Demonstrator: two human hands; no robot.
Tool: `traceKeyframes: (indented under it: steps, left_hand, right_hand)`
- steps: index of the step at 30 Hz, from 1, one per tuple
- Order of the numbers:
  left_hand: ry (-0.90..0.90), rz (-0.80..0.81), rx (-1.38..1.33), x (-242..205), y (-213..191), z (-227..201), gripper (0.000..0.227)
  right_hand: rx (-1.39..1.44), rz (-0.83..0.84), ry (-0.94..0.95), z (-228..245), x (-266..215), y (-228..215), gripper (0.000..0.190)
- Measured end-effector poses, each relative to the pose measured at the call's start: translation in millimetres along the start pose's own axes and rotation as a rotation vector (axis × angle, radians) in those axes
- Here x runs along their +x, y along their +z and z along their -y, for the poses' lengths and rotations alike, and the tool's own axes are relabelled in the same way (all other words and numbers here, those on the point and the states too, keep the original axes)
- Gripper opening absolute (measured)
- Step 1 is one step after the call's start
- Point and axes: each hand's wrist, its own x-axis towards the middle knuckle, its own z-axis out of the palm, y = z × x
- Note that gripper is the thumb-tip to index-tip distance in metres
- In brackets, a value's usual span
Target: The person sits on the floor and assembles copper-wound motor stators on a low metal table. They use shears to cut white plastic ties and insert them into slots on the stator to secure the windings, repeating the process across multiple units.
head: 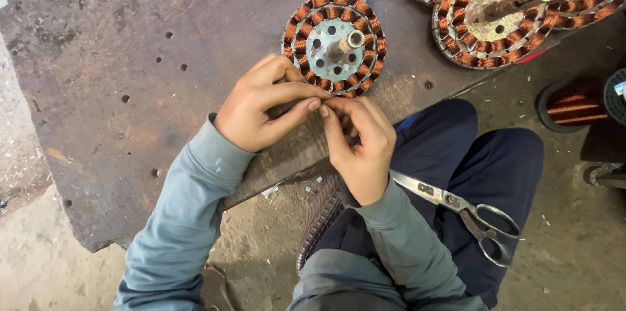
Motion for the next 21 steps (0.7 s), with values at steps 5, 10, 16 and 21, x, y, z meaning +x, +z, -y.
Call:
traceKeyframes:
  steps: [5,10,16,21]
  left_hand:
    - [0.019,-0.041,0.002,-2.8,1.6,1.0,0.019]
    - [-0.042,-0.201,-0.013,-4.3,4.6,7.3,0.01]
    - [-0.045,-0.388,0.172,-11.2,3.5,22.0,0.005]
    - [-0.007,-0.391,0.333,-14.0,-5.7,14.3,0.004]
  right_hand:
    - [0.027,-0.004,0.008,-3.5,-1.9,-0.9,0.01]
    - [0.008,-0.109,0.041,-12.2,-4.9,-4.0,0.005]
    - [0.199,-0.356,0.125,-34.2,2.8,-32.7,0.011]
    - [0.204,-0.492,-0.019,-49.2,1.6,-99.0,0.013]
